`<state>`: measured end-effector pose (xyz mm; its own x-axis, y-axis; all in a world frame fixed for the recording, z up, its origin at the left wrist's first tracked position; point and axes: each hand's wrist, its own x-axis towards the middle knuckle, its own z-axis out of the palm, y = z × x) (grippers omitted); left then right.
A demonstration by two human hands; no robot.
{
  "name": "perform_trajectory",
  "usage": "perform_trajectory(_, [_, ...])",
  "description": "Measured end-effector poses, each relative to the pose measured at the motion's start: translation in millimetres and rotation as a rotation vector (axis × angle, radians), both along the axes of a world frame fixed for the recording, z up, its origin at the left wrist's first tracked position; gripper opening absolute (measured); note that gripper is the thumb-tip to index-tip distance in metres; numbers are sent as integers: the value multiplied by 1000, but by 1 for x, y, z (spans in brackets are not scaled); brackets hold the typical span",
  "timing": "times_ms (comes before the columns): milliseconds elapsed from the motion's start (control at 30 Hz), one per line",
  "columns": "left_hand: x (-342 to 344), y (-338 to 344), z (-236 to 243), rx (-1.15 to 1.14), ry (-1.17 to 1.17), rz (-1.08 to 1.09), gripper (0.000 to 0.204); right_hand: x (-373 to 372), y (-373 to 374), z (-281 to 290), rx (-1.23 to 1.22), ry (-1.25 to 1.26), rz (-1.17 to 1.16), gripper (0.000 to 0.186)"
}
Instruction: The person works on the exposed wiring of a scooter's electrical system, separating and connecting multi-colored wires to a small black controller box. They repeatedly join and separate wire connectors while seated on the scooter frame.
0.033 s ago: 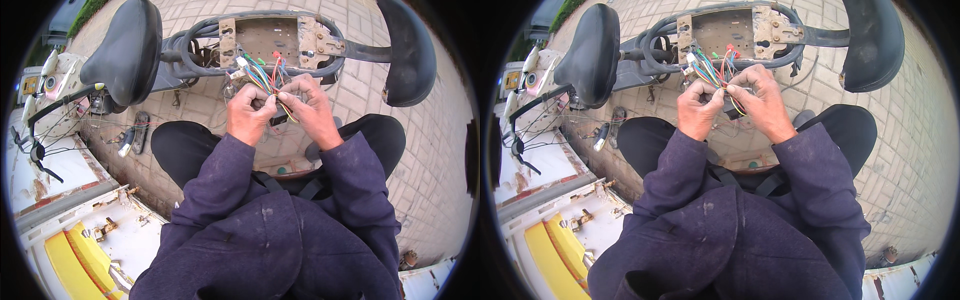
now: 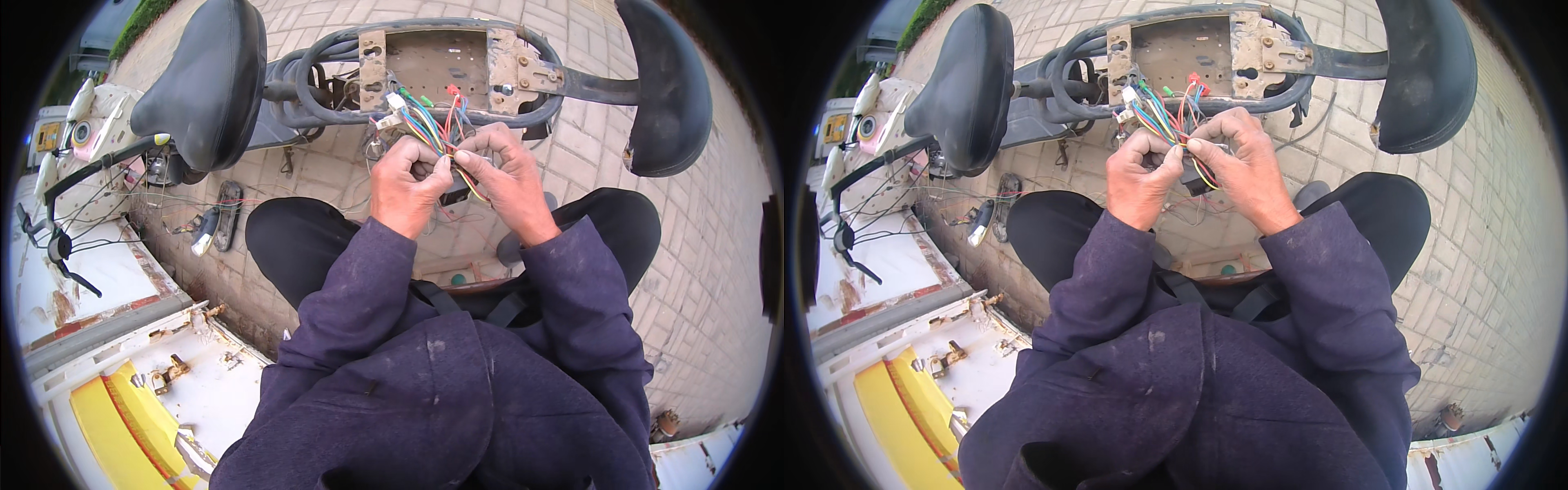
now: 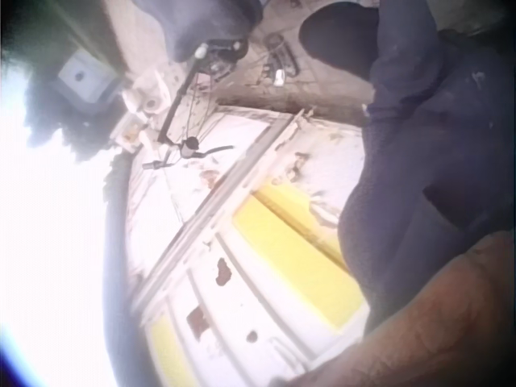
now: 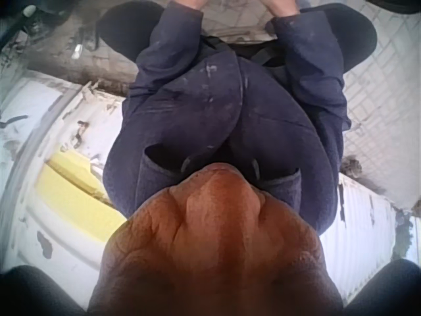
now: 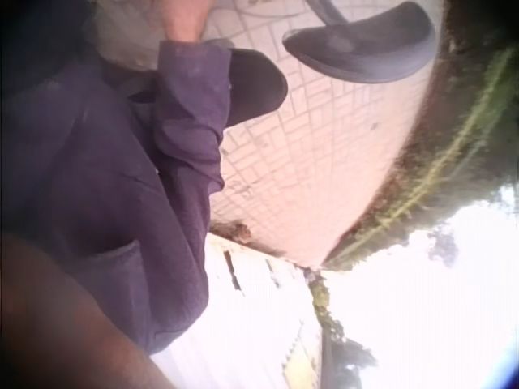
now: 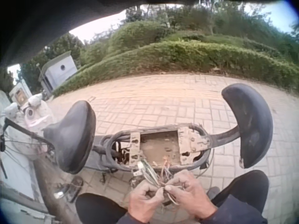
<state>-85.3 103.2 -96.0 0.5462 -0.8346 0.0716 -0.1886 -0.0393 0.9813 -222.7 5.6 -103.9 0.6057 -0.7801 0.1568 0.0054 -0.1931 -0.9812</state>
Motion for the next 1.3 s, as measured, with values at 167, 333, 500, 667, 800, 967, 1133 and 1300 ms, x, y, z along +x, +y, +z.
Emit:
perform_trajectory(167, [4, -3, 2, 54, 4, -16, 16, -1, -2, 1, 390, -139, 93, 12])
perform_trajectory(333, [5, -2, 5, 60, -19, -60, 14, -5, -7, 9, 634, -118, 149, 11])
perform_trajectory(500, [5, -1, 11, 50, 91, -54, 14, -4, -17, 16, 655, -67, 200, 15])
perform_trajectory(667, [13, -3, 16, 61, 80, -89, 14, -12, -17, 24, 505, -30, 245, 18])
perform_trajectory(800, [12, -6, 17, 97, 48, -89, 14, -11, -17, 21, 489, 25, 214, 18])
perform_trajectory(967, [11, -7, 16, 118, 15, -72, 14, -7, -13, 13, 521, -29, 165, 17])
perform_trajectory(1133, [11, -6, 17, 147, 51, -88, 15, -8, -12, 15, 546, -14, 173, 16])
perform_trajectory(1300, [11, -7, 16, 116, 48, -77, 16, -9, -14, 17, 539, 8, 210, 16])
